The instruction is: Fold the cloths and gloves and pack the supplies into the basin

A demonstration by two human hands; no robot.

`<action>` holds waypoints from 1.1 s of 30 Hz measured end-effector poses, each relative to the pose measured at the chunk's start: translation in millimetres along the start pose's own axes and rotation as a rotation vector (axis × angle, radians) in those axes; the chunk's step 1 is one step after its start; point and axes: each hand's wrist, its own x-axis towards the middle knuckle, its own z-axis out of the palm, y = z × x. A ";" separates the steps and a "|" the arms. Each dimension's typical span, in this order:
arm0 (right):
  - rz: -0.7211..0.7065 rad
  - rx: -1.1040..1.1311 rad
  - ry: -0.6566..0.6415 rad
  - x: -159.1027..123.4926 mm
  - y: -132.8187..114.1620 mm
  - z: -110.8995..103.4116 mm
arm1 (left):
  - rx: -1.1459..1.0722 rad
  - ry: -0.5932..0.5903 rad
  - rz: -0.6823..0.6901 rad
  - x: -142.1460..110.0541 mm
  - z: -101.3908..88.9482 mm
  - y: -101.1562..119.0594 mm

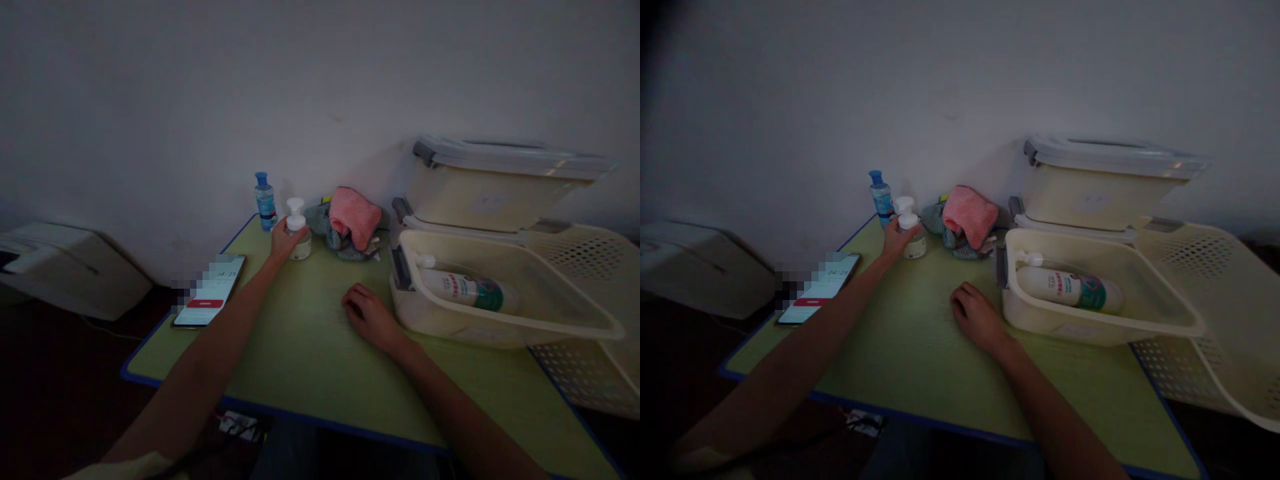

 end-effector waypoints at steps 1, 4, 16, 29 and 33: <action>0.005 0.004 0.010 -0.3 0.7 0.5 | -0.004 -0.019 0.001 -4.9 2.1 2.9; 0.036 0.036 0.056 -2.0 3.9 2.8 | -0.020 -0.081 0.001 -23.0 9.9 12.8; 0.035 0.192 0.175 -6.7 3.8 9.2 | -0.237 -0.489 -0.078 -113.8 31.2 50.8; 0.107 0.539 0.131 -11.1 6.5 1.8 | -0.632 -0.664 -0.353 -119.8 27.5 26.1; 0.075 0.585 0.143 -8.7 11.2 3.1 | -0.655 -0.546 -0.452 -124.1 30.1 29.0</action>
